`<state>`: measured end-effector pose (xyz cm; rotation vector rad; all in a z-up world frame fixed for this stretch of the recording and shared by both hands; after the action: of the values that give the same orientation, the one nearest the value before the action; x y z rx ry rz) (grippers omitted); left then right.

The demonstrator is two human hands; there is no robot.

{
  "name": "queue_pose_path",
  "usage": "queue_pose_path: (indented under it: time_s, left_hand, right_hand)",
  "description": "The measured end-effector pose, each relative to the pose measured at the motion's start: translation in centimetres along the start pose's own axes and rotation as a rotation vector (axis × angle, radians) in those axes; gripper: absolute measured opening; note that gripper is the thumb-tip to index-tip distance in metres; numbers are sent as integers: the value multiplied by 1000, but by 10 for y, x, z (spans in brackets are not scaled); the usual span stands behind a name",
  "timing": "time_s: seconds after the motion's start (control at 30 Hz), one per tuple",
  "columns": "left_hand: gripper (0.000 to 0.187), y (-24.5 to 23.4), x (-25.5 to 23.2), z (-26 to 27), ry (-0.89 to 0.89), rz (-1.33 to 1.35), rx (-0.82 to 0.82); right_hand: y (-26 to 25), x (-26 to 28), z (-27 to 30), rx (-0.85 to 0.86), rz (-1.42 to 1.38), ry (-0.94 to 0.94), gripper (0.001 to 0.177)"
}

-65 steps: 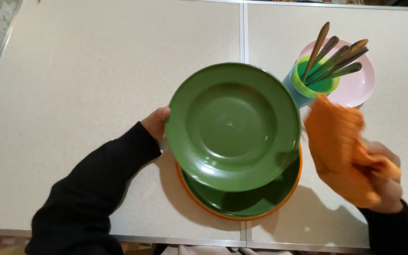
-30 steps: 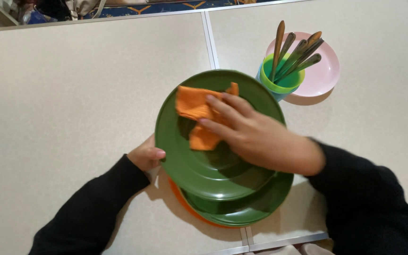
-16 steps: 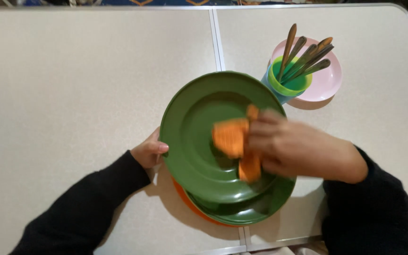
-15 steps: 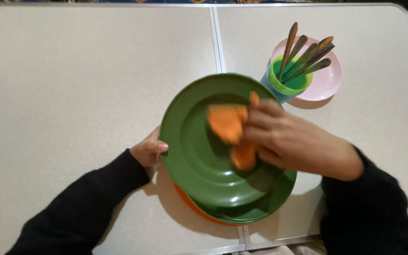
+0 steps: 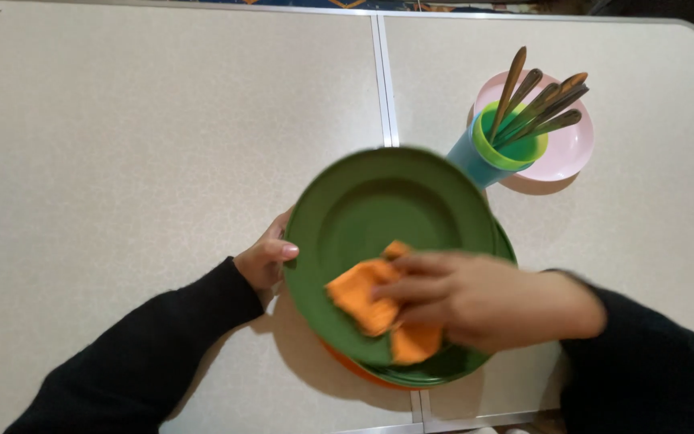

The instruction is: Wiping green and pink plates with an orange cloth and stacking them.

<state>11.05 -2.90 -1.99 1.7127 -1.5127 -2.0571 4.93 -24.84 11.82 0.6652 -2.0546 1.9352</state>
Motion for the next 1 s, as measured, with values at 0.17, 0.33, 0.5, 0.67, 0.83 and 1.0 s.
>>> queue_pose_path:
  time_s: [0.17, 0.33, 0.5, 0.67, 0.83, 1.0]
  left_hand:
    - [84, -7, 2, -3, -20, -168, 25]
    - [95, -14, 9, 1, -70, -141, -63]
    - [84, -15, 13, 5, -49, -10, -86]
    - [87, -9, 12, 9, 75, -23, -127]
    - [82, 2, 2, 6, 112, -152, -106]
    - [81, -2, 3, 7, 143, -208, -118]
  right_hand:
    - [-23, -26, 42, -20, 538, 464, 34]
    - [2, -42, 2, -36, 909, 374, 52]
    - [7, -11, -22, -102, 725, 8, 37]
    - [19, -4, 13, -32, 263, 151, 78]
    - [8, -14, 42, -47, 808, 489, 56]
    - [32, -6, 7, -47, 1014, 278, 43]
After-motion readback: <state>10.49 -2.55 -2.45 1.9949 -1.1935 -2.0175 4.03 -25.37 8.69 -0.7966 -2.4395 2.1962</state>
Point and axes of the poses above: each hand's wrist, its own z-axis away from the middle knuckle, its own y-axis out of the palm, x = y × z, the point moved 5 cm from there along -z, towards the middle knuckle, and after that the axes turned 8 degrees about -y, right-handed, at the moved point
